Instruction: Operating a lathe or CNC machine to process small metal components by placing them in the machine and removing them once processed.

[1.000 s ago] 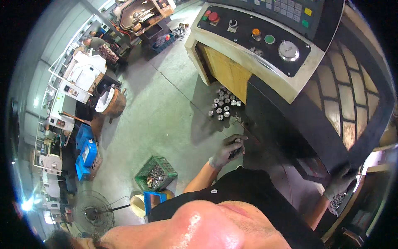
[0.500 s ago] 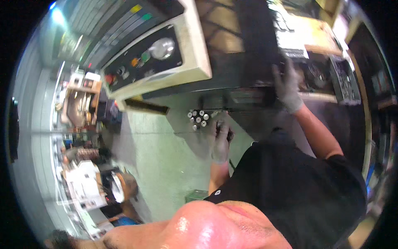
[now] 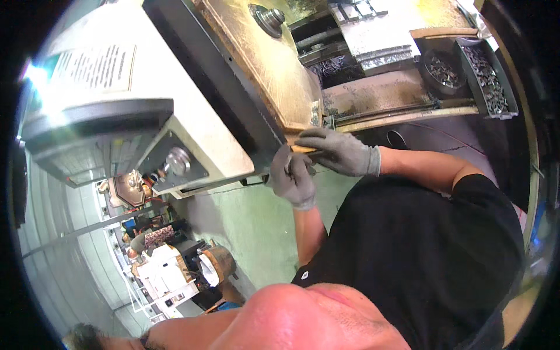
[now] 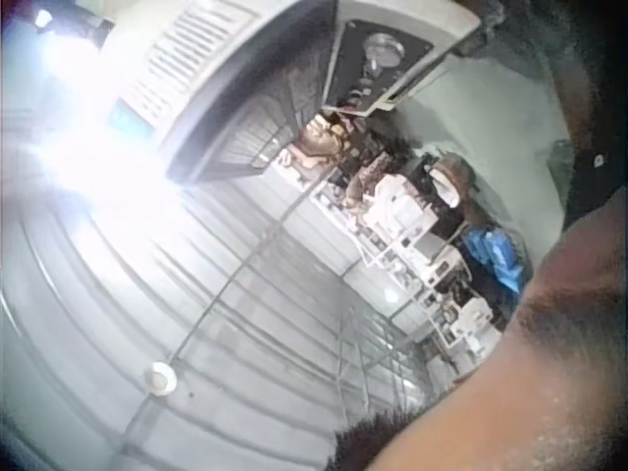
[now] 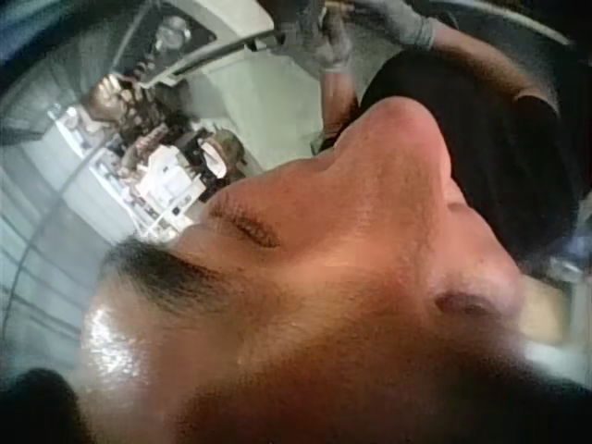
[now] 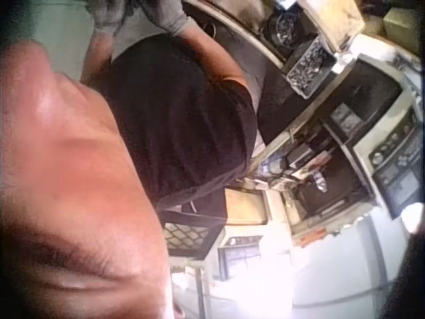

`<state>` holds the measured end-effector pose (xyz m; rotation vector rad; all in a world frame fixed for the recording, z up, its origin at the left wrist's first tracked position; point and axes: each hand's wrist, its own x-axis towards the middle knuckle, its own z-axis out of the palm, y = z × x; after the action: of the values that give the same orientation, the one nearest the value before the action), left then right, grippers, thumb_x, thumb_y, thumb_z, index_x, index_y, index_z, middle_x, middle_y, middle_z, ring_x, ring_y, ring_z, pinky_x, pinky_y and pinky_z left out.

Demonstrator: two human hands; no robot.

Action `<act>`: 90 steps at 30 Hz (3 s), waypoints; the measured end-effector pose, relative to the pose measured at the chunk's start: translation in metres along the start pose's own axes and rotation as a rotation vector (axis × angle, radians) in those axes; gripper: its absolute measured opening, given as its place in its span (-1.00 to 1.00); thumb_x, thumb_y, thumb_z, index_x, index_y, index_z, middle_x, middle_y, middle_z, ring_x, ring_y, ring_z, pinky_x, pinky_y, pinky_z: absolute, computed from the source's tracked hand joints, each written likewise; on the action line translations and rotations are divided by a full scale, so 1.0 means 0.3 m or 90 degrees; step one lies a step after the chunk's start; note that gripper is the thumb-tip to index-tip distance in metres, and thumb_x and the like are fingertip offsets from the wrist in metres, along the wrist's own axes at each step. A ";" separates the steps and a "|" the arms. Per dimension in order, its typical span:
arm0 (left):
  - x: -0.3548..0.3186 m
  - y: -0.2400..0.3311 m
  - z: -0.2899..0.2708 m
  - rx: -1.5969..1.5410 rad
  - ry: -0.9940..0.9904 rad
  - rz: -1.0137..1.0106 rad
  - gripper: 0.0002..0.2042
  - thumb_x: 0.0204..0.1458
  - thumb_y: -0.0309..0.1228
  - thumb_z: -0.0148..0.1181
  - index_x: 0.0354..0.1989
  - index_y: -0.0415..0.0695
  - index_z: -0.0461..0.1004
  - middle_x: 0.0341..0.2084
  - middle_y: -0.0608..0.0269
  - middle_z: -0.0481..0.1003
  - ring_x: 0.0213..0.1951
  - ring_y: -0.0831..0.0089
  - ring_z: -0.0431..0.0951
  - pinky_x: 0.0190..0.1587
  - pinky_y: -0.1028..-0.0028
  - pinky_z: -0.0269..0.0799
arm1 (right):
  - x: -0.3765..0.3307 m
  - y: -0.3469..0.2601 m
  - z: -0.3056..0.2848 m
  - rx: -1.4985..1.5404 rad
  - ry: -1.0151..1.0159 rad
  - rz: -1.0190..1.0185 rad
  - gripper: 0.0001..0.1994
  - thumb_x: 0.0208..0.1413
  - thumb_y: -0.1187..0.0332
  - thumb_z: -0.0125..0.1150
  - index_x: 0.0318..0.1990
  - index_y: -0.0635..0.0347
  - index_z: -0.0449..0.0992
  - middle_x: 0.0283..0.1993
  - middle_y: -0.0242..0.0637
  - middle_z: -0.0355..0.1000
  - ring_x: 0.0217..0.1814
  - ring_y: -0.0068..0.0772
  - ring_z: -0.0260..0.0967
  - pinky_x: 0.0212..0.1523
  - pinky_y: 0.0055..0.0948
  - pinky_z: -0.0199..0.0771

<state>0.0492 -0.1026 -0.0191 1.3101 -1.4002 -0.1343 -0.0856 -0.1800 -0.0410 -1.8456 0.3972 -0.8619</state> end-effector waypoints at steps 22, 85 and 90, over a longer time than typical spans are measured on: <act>0.056 0.064 0.075 0.191 0.233 -0.146 -0.71 0.14 -0.45 -0.06 0.02 -0.26 0.29 -0.84 0.24 0.28 -0.83 0.59 0.16 -0.74 0.58 0.03 | 1.137 1.053 -0.370 0.144 0.642 0.293 -0.69 0.09 0.21 0.18 -0.13 0.24 0.55 -0.19 -0.01 0.54 -0.11 -0.09 0.50 -0.04 -0.30 0.42; 0.069 0.024 -0.009 0.005 0.123 -0.130 -0.69 0.01 -0.67 -0.13 -0.05 -0.30 0.38 -0.80 0.11 0.40 -0.85 0.61 0.21 -0.78 0.61 0.08 | 1.078 1.106 -0.514 -0.103 0.458 0.271 -0.70 0.07 0.18 0.20 -0.24 0.27 0.56 -0.32 0.01 0.51 -0.24 -0.07 0.48 -0.24 -0.25 0.42; 0.066 0.018 -0.018 -0.018 0.116 -0.137 -0.71 0.03 -0.68 -0.09 -0.06 -0.27 0.41 -0.78 0.11 0.41 -0.85 0.61 0.21 -0.78 0.62 0.08 | 1.067 1.092 -0.460 -0.120 0.517 0.135 -0.68 0.07 0.17 0.22 -0.21 0.29 0.57 -0.32 -0.03 0.53 -0.26 -0.20 0.50 -0.23 -0.32 0.44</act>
<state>0.0556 -0.1121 -0.0010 1.4103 -1.0985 -0.1735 0.0728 -0.6090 -0.1816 -1.5048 1.1879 -1.4390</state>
